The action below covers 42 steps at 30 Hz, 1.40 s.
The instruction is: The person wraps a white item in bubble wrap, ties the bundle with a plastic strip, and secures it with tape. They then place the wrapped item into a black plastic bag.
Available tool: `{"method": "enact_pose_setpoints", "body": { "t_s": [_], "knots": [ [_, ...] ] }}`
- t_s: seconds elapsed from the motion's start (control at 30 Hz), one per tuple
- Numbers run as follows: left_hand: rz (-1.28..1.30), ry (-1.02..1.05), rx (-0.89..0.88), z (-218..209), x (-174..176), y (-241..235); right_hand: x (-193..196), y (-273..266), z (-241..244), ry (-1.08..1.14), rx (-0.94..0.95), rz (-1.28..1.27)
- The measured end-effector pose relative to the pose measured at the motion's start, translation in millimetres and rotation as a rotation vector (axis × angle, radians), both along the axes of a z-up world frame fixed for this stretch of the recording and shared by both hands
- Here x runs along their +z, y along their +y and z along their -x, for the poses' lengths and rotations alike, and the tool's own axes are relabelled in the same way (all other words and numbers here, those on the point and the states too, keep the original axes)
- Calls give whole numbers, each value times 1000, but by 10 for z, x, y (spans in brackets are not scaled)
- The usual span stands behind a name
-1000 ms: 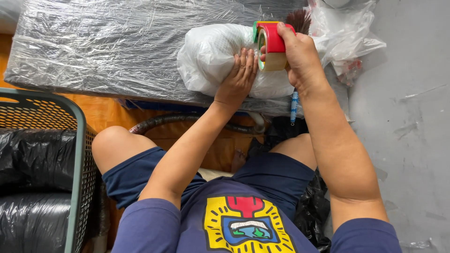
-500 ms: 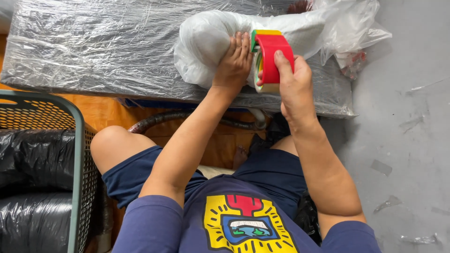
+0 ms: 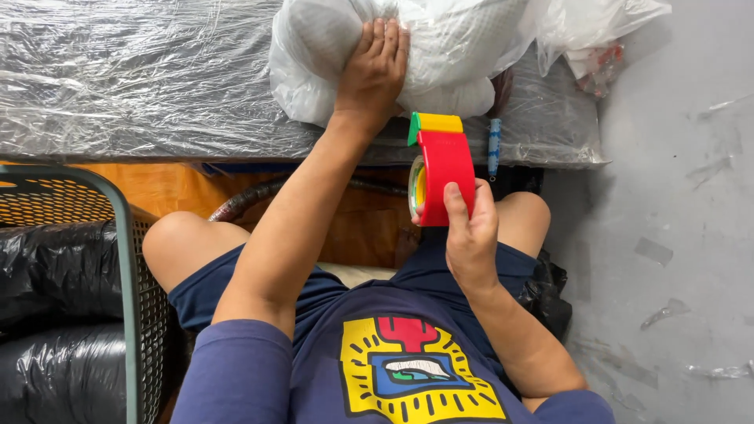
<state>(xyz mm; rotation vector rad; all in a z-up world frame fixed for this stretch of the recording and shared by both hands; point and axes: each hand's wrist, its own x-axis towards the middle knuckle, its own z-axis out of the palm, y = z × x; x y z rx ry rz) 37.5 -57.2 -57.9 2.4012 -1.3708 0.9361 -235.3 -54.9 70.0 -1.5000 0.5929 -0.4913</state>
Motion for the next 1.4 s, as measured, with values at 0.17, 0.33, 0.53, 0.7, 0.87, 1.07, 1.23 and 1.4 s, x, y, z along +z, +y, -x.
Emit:
{"method": "enact_pose_setpoints", "body": {
  "t_s": [0.17,0.33,0.53,0.7,0.87,1.07,1.23,1.4],
  "knots": [
    [-20,74,-35,281,248,-31,82,-18,289,-33,-12,28],
    [21,-78,-48,455,125,-281,-255,-113,489,72,-38,105],
    [-159,69,-67,468,271,-157,-628,-174,636,40,-20,-56],
    [-172,81,-65,458,246,-139,-690,-147,732,79,30,-39],
    [-153,66,-69,479,215,-109,-766,-140,741,54,39,-64],
    [-193,59,-41,490,262,-145,-925,-340,514,66,62,-95],
    [-182,20,-64,580,267,-82,-994,-322,548,58,58,-127],
    [-200,36,-73,758,364,66,-1063,-342,519,65,62,-125]
  ]
}}
